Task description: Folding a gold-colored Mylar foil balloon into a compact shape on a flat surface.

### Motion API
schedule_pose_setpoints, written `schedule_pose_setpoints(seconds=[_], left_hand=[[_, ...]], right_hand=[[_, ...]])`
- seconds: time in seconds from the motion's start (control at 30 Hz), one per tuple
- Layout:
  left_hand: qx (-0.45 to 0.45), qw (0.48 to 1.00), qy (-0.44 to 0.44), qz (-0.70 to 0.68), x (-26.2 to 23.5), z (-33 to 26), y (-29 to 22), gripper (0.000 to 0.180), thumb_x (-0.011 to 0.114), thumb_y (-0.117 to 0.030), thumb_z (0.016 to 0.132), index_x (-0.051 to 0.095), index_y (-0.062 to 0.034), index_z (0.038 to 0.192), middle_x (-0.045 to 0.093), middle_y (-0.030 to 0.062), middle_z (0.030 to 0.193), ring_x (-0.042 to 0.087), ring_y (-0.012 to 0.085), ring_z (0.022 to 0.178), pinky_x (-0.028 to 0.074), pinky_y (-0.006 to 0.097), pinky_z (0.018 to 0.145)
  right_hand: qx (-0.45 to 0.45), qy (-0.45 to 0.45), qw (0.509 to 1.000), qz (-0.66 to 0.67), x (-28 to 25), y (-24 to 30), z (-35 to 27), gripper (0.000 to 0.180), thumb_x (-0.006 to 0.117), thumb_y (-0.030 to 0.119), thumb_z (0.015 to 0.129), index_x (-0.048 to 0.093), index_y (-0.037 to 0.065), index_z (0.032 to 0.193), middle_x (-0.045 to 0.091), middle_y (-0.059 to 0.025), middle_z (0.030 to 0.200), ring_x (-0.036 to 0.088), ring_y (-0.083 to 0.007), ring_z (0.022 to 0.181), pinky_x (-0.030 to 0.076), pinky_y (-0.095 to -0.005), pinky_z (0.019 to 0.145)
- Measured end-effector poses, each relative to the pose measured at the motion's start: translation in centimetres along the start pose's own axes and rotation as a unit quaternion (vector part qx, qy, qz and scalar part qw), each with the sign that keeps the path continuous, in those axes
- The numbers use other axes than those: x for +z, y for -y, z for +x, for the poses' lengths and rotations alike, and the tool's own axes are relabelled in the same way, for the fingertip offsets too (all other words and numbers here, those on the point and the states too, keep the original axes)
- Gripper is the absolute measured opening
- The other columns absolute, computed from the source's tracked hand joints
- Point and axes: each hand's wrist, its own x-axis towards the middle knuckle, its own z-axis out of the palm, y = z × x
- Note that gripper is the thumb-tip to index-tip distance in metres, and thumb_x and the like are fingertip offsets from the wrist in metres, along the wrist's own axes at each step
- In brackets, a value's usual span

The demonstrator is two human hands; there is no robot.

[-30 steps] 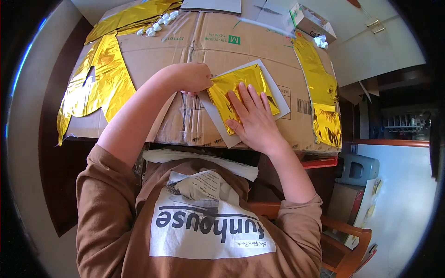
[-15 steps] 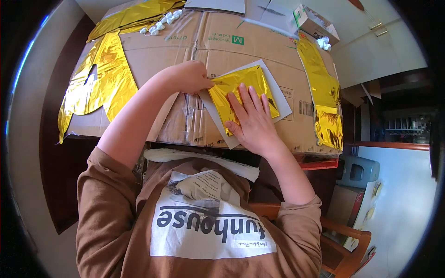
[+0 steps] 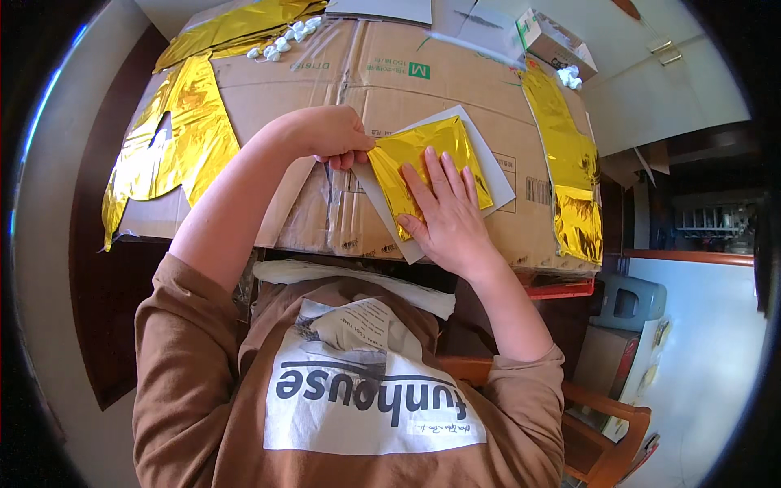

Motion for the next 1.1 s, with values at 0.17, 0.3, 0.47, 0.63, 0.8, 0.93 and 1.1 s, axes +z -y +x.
schedule_pose_setpoints(seconds=[0.17,0.3,0.47,0.63,0.8,0.93,1.1], left_hand=[[0.001,0.997,-0.003,0.071,0.1,-0.3,-0.4,0.039,0.059,-0.031,0.098,0.068,0.0015,0.079,0.065,0.0079,0.064,0.062,0.0158,0.056,0.051,0.031,0.053],[-0.046,0.983,-0.027,0.176,0.4,-1.4,-2.2,0.042,0.059,-0.033,0.097,0.069,0.0026,0.078,0.067,0.0118,0.067,0.066,0.0209,0.060,0.055,0.035,0.058],[0.026,0.897,-0.267,0.352,3.4,-3.2,-0.9,0.034,0.060,-0.031,0.096,0.072,0.0009,0.091,0.071,0.0141,0.096,0.069,0.0274,0.088,0.057,0.041,0.076],[0.280,0.806,-0.487,0.186,10.7,-4.3,-0.3,0.037,0.062,-0.018,0.091,0.063,0.0050,0.120,0.061,0.0224,0.129,0.053,0.0385,0.127,0.042,0.049,0.107],[0.209,0.826,-0.472,0.225,14.7,-3.2,-0.1,0.083,0.058,-0.050,0.095,0.038,0.0113,0.147,0.031,0.0344,0.156,0.027,0.0493,0.147,0.021,0.055,0.121],[0.164,0.832,-0.452,0.278,16.0,-2.5,1.4,0.095,0.045,-0.066,0.097,0.032,0.0113,0.151,0.025,0.0343,0.159,0.019,0.0475,0.151,0.010,0.054,0.124],[0.144,0.836,-0.441,0.294,15.9,-2.8,1.2,0.103,0.045,-0.072,0.093,0.029,0.0111,0.152,0.024,0.0337,0.160,0.018,0.0468,0.152,0.010,0.054,0.124]], right_hand=[[-0.006,0.010,1.000,-0.008,0.0,0.1,0.0,0.063,0.055,0.045,0.100,0.041,0.016,0.154,0.024,-0.0235,0.163,0.021,-0.0429,0.151,0.013,-0.0614,0.121],[-0.012,0.015,0.999,-0.030,0.2,0.3,0.2,0.063,0.052,0.045,0.101,0.039,0.016,0.155,0.025,-0.0230,0.163,0.021,-0.0434,0.151,0.013,-0.0598,0.121],[-0.014,0.023,0.999,-0.042,0.3,0.4,0.3,0.063,0.050,0.046,0.102,0.037,0.017,0.156,0.024,-0.0226,0.163,0.021,-0.0435,0.151,0.014,-0.0590,0.122],[-0.015,0.012,0.999,-0.028,0.7,0.4,0.3,0.066,0.052,0.047,0.100,0.036,0.020,0.157,0.025,-0.0235,0.163,0.020,-0.0437,0.152,0.012,-0.0631,0.120],[-0.014,0.012,0.999,-0.028,0.8,0.3,0.4,0.070,0.056,0.039,0.096,0.032,0.020,0.159,0.024,-0.0220,0.164,0.020,-0.0432,0.152,0.012,-0.0624,0.121],[-0.014,0.006,1.000,0.025,1.0,-0.5,0.0,0.074,0.056,0.031,0.095,0.026,0.015,0.161,0.023,-0.0216,0.165,0.021,-0.0428,0.152,0.012,-0.0619,0.122],[0.005,0.009,0.971,0.240,-1.8,-2.7,0.3,0.075,0.058,0.013,0.092,0.025,0.003,0.158,0.029,-0.0247,0.161,0.026,-0.0404,0.150,0.019,-0.0481,0.125]])
